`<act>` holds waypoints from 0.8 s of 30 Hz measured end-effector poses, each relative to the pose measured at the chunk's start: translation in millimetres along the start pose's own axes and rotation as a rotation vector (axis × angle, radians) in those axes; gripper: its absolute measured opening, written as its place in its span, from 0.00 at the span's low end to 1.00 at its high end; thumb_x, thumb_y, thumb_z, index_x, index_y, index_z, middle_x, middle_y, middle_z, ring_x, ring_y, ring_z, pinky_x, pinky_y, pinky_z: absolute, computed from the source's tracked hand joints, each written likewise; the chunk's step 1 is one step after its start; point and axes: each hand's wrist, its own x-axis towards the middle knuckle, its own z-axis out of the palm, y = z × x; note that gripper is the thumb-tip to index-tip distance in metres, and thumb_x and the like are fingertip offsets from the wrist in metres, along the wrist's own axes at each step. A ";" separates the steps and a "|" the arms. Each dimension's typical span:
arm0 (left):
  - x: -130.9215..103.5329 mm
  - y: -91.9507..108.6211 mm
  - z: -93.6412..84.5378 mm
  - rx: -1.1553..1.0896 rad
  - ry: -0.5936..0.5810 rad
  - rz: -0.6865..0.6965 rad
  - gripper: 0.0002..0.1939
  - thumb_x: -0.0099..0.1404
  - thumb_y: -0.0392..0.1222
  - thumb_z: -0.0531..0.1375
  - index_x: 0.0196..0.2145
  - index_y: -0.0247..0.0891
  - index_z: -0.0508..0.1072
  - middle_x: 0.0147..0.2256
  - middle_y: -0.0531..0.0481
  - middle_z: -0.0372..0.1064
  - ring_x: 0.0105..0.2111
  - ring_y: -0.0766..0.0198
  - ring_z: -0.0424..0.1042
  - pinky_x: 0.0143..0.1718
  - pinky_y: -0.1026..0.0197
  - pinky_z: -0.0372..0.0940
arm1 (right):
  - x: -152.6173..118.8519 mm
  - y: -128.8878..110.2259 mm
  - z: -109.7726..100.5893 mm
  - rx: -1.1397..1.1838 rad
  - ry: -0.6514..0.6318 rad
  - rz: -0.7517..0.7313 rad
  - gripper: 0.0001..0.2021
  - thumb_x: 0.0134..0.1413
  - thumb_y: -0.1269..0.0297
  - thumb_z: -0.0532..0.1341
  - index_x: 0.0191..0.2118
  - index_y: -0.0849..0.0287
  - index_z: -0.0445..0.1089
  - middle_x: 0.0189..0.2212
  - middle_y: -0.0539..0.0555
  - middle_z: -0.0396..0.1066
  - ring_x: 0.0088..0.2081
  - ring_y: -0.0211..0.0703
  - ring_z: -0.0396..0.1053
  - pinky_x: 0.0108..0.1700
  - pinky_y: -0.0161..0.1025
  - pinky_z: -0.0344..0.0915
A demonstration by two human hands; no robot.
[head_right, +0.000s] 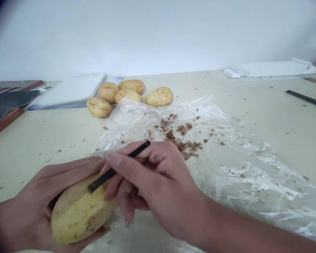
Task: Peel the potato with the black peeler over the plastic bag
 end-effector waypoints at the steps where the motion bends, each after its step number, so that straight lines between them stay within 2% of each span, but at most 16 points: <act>1: 0.4 0.1 -0.5 0.024 -0.014 -0.005 0.58 0.56 0.62 0.70 0.75 0.33 0.55 0.54 0.50 0.72 0.52 0.85 0.75 0.56 0.91 0.70 | 0.4 0.4 -2.2 -0.023 0.047 -0.004 0.27 0.70 0.47 0.64 0.36 0.74 0.67 0.23 0.53 0.64 0.20 0.20 0.60 0.23 0.12 0.54; 4: 0.8 0.4 -1.7 0.078 -0.036 -0.017 0.58 0.56 0.64 0.69 0.75 0.34 0.56 0.58 0.49 0.72 0.53 0.83 0.77 0.54 0.88 0.72 | 3.5 0.0 -4.5 -0.050 0.200 -0.079 0.28 0.68 0.47 0.66 0.38 0.75 0.70 0.28 0.55 0.68 0.20 0.22 0.63 0.22 0.14 0.57; 6: 0.5 0.2 -1.4 0.057 -0.026 -0.005 0.58 0.56 0.62 0.70 0.76 0.33 0.55 0.56 0.49 0.73 0.52 0.84 0.77 0.55 0.89 0.71 | 4.5 -0.2 -2.2 0.022 0.162 -0.090 0.27 0.69 0.47 0.65 0.41 0.74 0.70 0.30 0.54 0.70 0.20 0.23 0.63 0.21 0.14 0.55; 9: 0.4 -0.9 0.3 0.006 -0.002 0.012 0.61 0.56 0.62 0.70 0.78 0.34 0.51 0.52 0.50 0.73 0.50 0.87 0.76 0.59 0.91 0.69 | 4.2 0.1 1.3 0.079 0.033 -0.008 0.28 0.71 0.45 0.63 0.38 0.74 0.68 0.25 0.54 0.66 0.19 0.22 0.60 0.21 0.12 0.53; 12: 0.0 -2.0 1.9 0.050 -0.007 -0.009 0.61 0.55 0.68 0.68 0.76 0.35 0.54 0.55 0.48 0.74 0.51 0.83 0.77 0.56 0.88 0.73 | 3.7 -1.1 -0.4 0.008 0.125 0.000 0.29 0.70 0.47 0.65 0.34 0.76 0.68 0.21 0.55 0.63 0.19 0.22 0.60 0.22 0.12 0.55; 14: -0.7 -2.7 2.7 0.074 -0.023 -0.023 0.61 0.54 0.72 0.68 0.75 0.36 0.56 0.59 0.47 0.72 0.53 0.81 0.78 0.54 0.85 0.75 | 3.1 -2.0 -0.9 0.019 0.199 -0.042 0.26 0.70 0.50 0.65 0.37 0.75 0.69 0.25 0.55 0.67 0.19 0.23 0.61 0.20 0.14 0.54; 17: -2.2 -4.0 3.7 0.022 -0.042 -0.035 0.62 0.54 0.69 0.69 0.77 0.39 0.52 0.56 0.50 0.74 0.51 0.81 0.78 0.55 0.84 0.75 | 1.5 -1.5 2.5 0.091 0.071 -0.002 0.25 0.74 0.49 0.61 0.39 0.74 0.67 0.26 0.54 0.68 0.18 0.22 0.60 0.20 0.14 0.51; 19: -3.0 -4.4 3.5 0.001 -0.053 -0.032 0.63 0.54 0.66 0.70 0.78 0.41 0.49 0.54 0.51 0.74 0.50 0.83 0.78 0.54 0.86 0.75 | 1.0 -0.3 3.9 0.096 -0.020 0.055 0.28 0.75 0.48 0.60 0.36 0.74 0.66 0.22 0.53 0.63 0.18 0.21 0.59 0.21 0.12 0.51; 20: -3.4 -4.3 3.1 0.016 -0.044 -0.029 0.63 0.55 0.66 0.69 0.78 0.41 0.49 0.54 0.51 0.74 0.50 0.82 0.78 0.54 0.86 0.75 | 1.1 0.0 3.3 0.083 -0.015 0.058 0.28 0.74 0.48 0.61 0.35 0.75 0.65 0.19 0.53 0.60 0.18 0.20 0.58 0.21 0.11 0.51; 22: -3.6 -3.2 1.9 0.052 -0.041 -0.018 0.64 0.54 0.69 0.69 0.78 0.38 0.51 0.59 0.48 0.72 0.55 0.78 0.78 0.55 0.82 0.76 | 1.6 0.1 0.6 0.049 0.091 0.009 0.27 0.70 0.50 0.65 0.34 0.75 0.67 0.19 0.53 0.60 0.18 0.21 0.58 0.21 0.12 0.53; 24: -3.0 -1.7 1.0 0.065 -0.040 -0.012 0.65 0.52 0.72 0.69 0.77 0.37 0.53 0.60 0.47 0.71 0.55 0.76 0.79 0.53 0.80 0.77 | 1.8 -0.5 -0.8 0.030 0.186 -0.054 0.26 0.68 0.50 0.67 0.35 0.75 0.69 0.23 0.54 0.65 0.18 0.22 0.60 0.20 0.13 0.53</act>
